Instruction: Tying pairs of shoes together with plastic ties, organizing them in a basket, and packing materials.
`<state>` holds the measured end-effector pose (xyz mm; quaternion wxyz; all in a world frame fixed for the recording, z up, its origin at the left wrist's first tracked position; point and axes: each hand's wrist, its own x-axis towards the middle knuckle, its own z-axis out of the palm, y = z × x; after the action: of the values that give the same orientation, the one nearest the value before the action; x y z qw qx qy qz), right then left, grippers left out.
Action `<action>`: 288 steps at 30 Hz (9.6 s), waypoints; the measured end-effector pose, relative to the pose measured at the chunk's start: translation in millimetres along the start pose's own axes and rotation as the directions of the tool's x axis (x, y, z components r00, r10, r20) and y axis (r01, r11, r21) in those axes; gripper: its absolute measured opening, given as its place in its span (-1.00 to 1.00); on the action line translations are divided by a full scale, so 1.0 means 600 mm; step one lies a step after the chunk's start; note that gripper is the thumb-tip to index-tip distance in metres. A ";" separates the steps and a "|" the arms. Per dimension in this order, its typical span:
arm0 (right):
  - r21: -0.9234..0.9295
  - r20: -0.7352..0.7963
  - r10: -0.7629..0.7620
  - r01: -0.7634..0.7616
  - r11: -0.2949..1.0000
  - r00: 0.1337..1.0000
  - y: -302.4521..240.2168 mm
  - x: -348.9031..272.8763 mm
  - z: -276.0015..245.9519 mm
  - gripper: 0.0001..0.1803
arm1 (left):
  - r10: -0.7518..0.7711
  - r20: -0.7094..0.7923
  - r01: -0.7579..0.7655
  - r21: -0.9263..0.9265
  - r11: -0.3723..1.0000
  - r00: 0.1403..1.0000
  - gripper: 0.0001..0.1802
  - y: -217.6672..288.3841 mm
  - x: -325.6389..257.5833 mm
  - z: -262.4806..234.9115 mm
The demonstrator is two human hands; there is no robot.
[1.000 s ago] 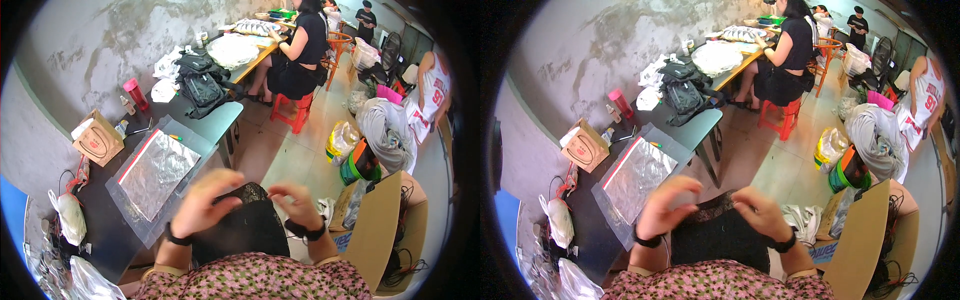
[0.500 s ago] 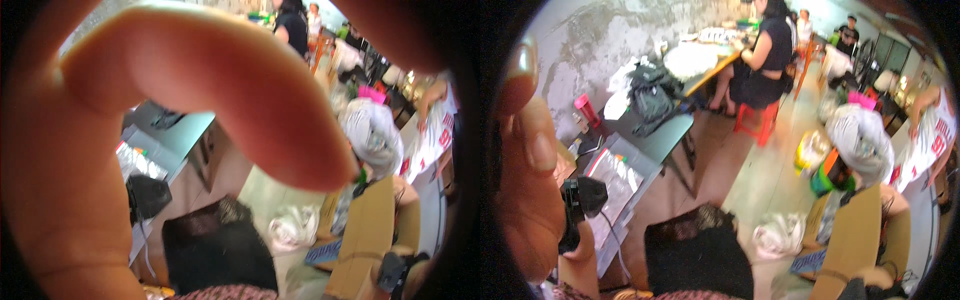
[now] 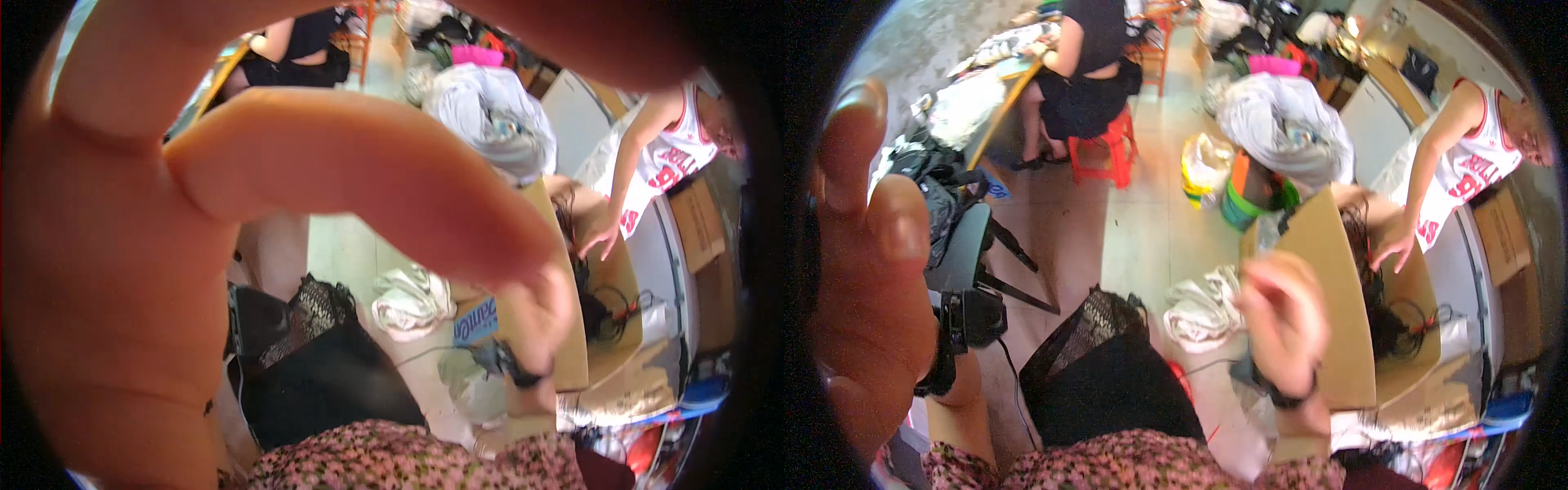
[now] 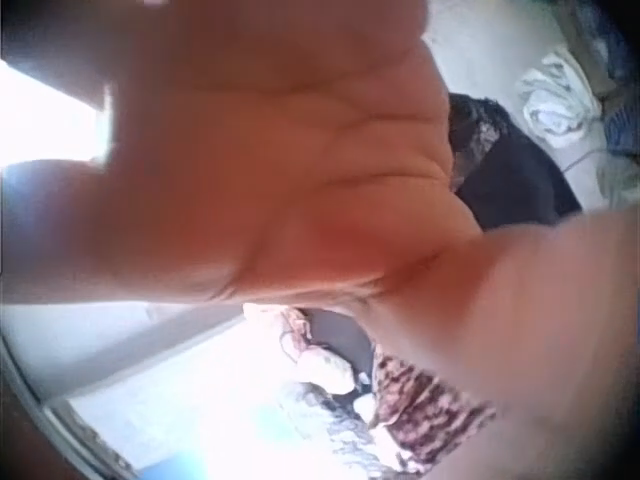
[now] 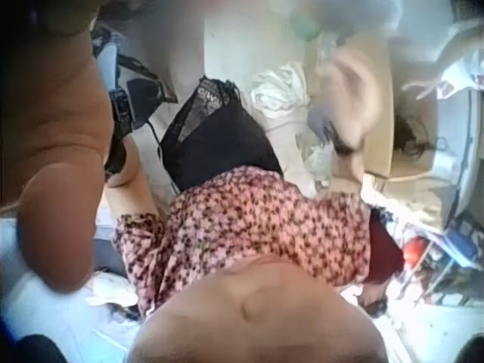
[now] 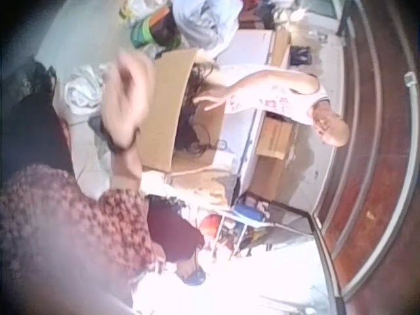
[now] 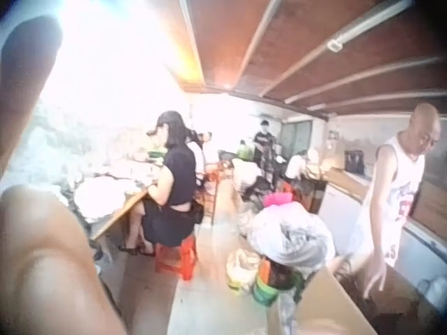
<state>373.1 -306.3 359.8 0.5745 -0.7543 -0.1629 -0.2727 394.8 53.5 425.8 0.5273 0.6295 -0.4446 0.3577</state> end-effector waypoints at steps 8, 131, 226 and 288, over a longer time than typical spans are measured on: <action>-0.004 0.551 0.596 -0.713 0.702 0.584 0.288 0.135 0.192 -0.74 | -0.288 -0.045 0.292 0.123 0.949 0.957 -0.05 -0.115 0.128 0.074; -0.224 0.356 0.920 -0.941 0.254 0.164 1.206 0.940 -0.391 -0.11 | -0.793 0.567 0.963 0.255 -0.086 -0.221 -0.29 -1.435 0.251 1.051; -0.211 -0.477 0.740 -0.879 0.427 0.474 0.961 0.750 -0.821 -0.67 | -0.364 0.837 0.745 -0.075 0.663 0.408 -0.78 -0.863 0.549 1.244; 0.580 -0.041 0.976 -0.790 0.198 0.214 1.098 0.956 -1.042 -0.62 | -0.786 0.571 0.854 -0.264 -0.448 -0.236 -0.81 -1.116 0.580 1.724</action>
<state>1058.8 -1131.6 310.2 0.7935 -0.4734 0.3820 0.0179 1124.2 -993.5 319.7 0.7409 0.5225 0.1162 -0.4057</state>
